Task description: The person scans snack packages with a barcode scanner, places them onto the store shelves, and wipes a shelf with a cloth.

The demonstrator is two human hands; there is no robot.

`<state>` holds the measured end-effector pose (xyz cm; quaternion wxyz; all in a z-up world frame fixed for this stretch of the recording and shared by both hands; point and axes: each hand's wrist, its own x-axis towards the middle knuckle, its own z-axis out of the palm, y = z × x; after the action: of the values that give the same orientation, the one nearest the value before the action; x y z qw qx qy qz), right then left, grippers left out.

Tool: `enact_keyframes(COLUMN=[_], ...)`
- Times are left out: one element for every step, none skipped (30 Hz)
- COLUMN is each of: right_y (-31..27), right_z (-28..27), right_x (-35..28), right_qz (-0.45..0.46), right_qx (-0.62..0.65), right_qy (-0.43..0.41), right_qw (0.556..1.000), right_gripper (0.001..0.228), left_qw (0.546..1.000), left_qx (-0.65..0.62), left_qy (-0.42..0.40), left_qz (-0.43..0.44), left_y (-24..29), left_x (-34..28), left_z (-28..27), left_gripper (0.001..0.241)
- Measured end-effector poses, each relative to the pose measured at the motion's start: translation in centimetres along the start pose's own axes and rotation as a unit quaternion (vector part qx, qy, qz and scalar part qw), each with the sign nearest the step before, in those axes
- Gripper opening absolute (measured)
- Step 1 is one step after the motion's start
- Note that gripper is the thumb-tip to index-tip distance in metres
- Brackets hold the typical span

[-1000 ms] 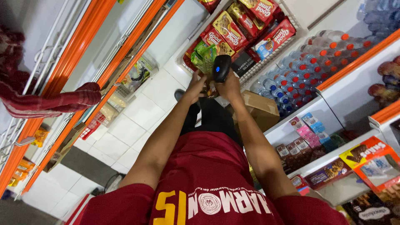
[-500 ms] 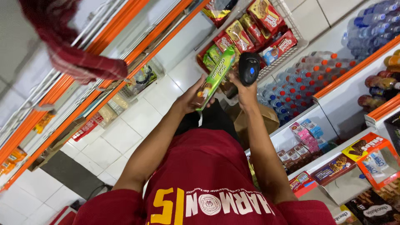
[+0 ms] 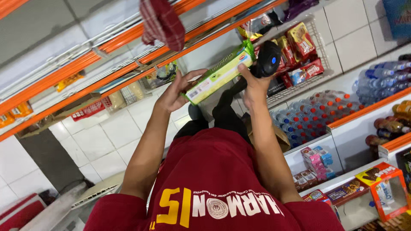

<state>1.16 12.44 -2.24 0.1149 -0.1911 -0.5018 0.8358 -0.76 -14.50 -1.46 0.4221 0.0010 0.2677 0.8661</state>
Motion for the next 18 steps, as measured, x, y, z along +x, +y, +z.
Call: enact_keyframes(right_y=[-0.3, -0.6, -0.9, -1.0, -1.1, -1.3, -1.4, -1.4, -1.7, -1.9, -2.2, -2.7, -3.1, -3.4, -3.8, -4.1, -4.4, -4.8], right_z=[0.9, 1.7, 2.6, 3.4, 4.1, 4.6, 5.1, 5.5, 5.6, 5.7, 5.6, 5.4, 5.3, 5.4, 5.5, 5.7, 6.1, 6.5], right_x=[-0.2, -0.5, -0.9, -1.3, -1.7, -1.9, -2.1, -2.3, -2.4, -2.4, -2.6, -2.9, -3.3, -3.7, -4.2, -4.7, -5.3, -5.9], right_qz=[-0.003, -0.005, -0.005, -0.005, -0.003, 0.01, 0.022, 0.022, 0.015, 0.008, 0.007, -0.01, -0.028, -0.03, -0.07, -0.109, -0.11, -0.034], right_qx=[-0.023, -0.024, -0.016, -0.008, -0.009, -0.013, -0.018, -0.018, -0.062, -0.106, -0.107, -0.163, -0.218, -0.219, -0.275, -0.33, -0.331, -0.331], right_qy=[0.017, 0.011, 0.019, 0.027, 0.021, 0.044, 0.066, 0.061, 0.039, 0.018, 0.014, -0.016, -0.045, -0.047, -0.075, -0.103, -0.102, -0.112], right_qw=[1.0, 1.0, 1.0, 1.0, 1.0, 0.999, 0.997, 0.998, 0.997, 0.994, 0.994, 0.986, 0.975, 0.974, 0.956, 0.932, 0.932, 0.936], right_gripper=[0.047, 0.047, 0.045, 0.044, 0.044, 0.043, 0.042, 0.042, 0.036, 0.031, 0.031, 0.03, 0.029, 0.029, 0.026, 0.024, 0.024, 0.024], left_qw=[1.0, 0.998, 0.993, 0.992, 0.987, 0.976, 0.975, 0.966, 0.955, 0.954, 0.953, 0.951, 0.951, 0.949, 0.946, 0.946, 0.944, 0.941], left_qx=[0.0, 0.031, 0.062, 0.062, 0.071, 0.08, 0.08, 0.112, 0.144, 0.143, 0.126, 0.109, 0.109, 0.098, 0.087, 0.086, 0.095, 0.105], left_qy=[-0.001, -0.023, -0.041, -0.039, 0.031, 0.1, 0.102, 0.142, 0.182, 0.182, 0.194, 0.206, 0.205, 0.205, 0.204, 0.203, 0.207, 0.21], left_qz=[0.007, 0.05, 0.094, 0.1, 0.139, 0.178, 0.183, 0.183, 0.183, 0.189, 0.195, 0.201, 0.204, 0.22, 0.236, 0.237, 0.24, 0.243], left_y=[0.1, 0.1, 0.3, 0.2, 0.0, -0.3, -0.5, -0.7, -0.7, -0.6, -0.5, -0.5, -0.4, -0.3, -0.1, 0.1, 0.3, 0.4], left_x=[-0.9, -1.8, -2.8, -3.2, -3.5, -3.7, -3.9, -4.1, -4.2, -4.4, -4.5, -4.7, -4.7, -4.7, -4.7, -4.7, -4.7, -4.7], left_z=[-0.2, -0.3, -0.2, -0.1, 0.3, 0.7, 1.0, 1.3, 1.5, 1.5, 1.4, 1.3, 1.1, 0.9, 0.8, 0.7, 0.7, 0.7], left_gripper=[0.092, 0.082, 0.077, 0.077, 0.073, 0.072, 0.072, 0.069, 0.066, 0.066, 0.059, 0.053, 0.053, 0.046, 0.04, 0.04, 0.041, 0.041])
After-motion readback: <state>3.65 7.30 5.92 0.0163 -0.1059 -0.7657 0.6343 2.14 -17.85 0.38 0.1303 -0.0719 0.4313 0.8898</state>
